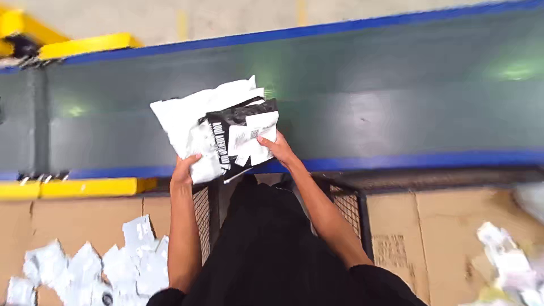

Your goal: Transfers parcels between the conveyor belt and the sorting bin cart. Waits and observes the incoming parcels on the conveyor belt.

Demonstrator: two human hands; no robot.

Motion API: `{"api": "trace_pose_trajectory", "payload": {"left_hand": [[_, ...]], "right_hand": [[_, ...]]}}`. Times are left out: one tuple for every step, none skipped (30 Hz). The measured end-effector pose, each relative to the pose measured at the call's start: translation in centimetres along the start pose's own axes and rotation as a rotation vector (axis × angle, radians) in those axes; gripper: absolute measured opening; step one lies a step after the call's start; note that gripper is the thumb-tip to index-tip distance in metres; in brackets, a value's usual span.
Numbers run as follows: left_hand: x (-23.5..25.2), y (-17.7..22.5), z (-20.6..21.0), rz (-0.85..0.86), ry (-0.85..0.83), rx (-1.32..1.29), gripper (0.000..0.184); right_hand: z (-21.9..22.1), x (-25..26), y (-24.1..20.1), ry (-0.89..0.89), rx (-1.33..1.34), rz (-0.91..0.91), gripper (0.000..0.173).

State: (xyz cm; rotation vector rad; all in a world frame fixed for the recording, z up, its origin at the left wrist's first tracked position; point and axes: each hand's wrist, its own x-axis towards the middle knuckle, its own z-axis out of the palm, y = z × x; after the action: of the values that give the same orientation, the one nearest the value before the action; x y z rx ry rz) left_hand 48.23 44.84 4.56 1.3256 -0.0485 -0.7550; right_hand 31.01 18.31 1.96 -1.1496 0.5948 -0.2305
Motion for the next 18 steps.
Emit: {"api": "trace_pose_trajectory", "payload": {"left_hand": [[-0.6,-1.8,2.9,-0.039,-0.086,-0.021,0.063],[-1.5,-3.6,5.7,-0.096,-0.168,-0.030,0.062],[-2.2,-5.2,8.7,-0.157,-0.237,-0.005,0.061],[-3.0,-6.7,12.0,-0.210,-0.292,0.045,0.055],[-3.7,-8.1,15.1,-0.257,-0.360,0.100,0.051],[-4.2,-9.6,18.1,-0.298,-0.443,0.137,0.051],[-4.8,-11.0,21.1,-0.340,-0.527,0.165,0.052],[-5.4,-12.4,24.0,-0.385,-0.617,0.186,0.056],[-6.0,-13.7,26.9,-0.429,-0.697,0.212,0.060],[-6.6,-14.9,29.9,-0.473,-0.767,0.246,0.063],[-7.2,-16.2,33.1,-0.511,-0.836,0.294,0.065],[-8.0,-17.6,36.6,-0.533,-0.900,0.382,0.068],[-8.8,-19.0,40.1,-0.547,-0.959,0.491,0.073],[-9.8,-20.5,43.7,-0.554,-1.026,0.603,0.081],[-10.9,-22.1,47.6,-0.562,-1.108,0.709,0.090],[-12.3,-24.0,51.6,-0.567,-1.199,0.790,0.097],[-14.0,-25.9,55.6,-0.564,-1.287,0.848,0.101],[-16.0,-27.6,59.7,-0.550,-1.367,0.882,0.099]], "right_hand": [[-2.8,-2.5,0.0,0.087,0.010,-0.039,0.067],[-5.4,-5.2,0.4,0.177,-0.010,-0.085,0.081],[-8.0,-7.9,1.1,0.278,-0.063,-0.125,0.097],[-10.8,-10.6,2.2,0.392,-0.118,-0.153,0.108],[-13.4,-13.5,3.2,0.495,-0.150,-0.158,0.112],[-15.9,-16.5,4.1,0.583,-0.150,-0.160,0.109],[-18.0,-19.7,4.9,0.657,-0.116,-0.162,0.101],[-19.9,-22.7,5.8,0.716,-0.066,-0.162,0.095],[-21.6,-25.8,6.8,0.767,-0.002,-0.164,0.092],[-23.0,-28.7,7.6,0.819,0.075,-0.167,0.089],[-24.2,-31.7,8.0,0.879,0.162,-0.173,0.083],[-25.5,-34.4,8.7,0.951,0.233,-0.168,0.074],[-26.7,-37.0,9.4,1.032,0.280,-0.151,0.067],[-28.0,-39.2,10.3,1.139,0.311,-0.134,0.064],[-29.4,-41.3,11.1,1.255,0.332,-0.119,0.064],[-31.1,-43.3,11.6,1.360,0.356,-0.098,0.063],[-33.2,-45.3,11.8,1.447,0.368,-0.069,0.061],[-35.7,-47.3,11.5,1.516,0.372,-0.031,0.059]]}}
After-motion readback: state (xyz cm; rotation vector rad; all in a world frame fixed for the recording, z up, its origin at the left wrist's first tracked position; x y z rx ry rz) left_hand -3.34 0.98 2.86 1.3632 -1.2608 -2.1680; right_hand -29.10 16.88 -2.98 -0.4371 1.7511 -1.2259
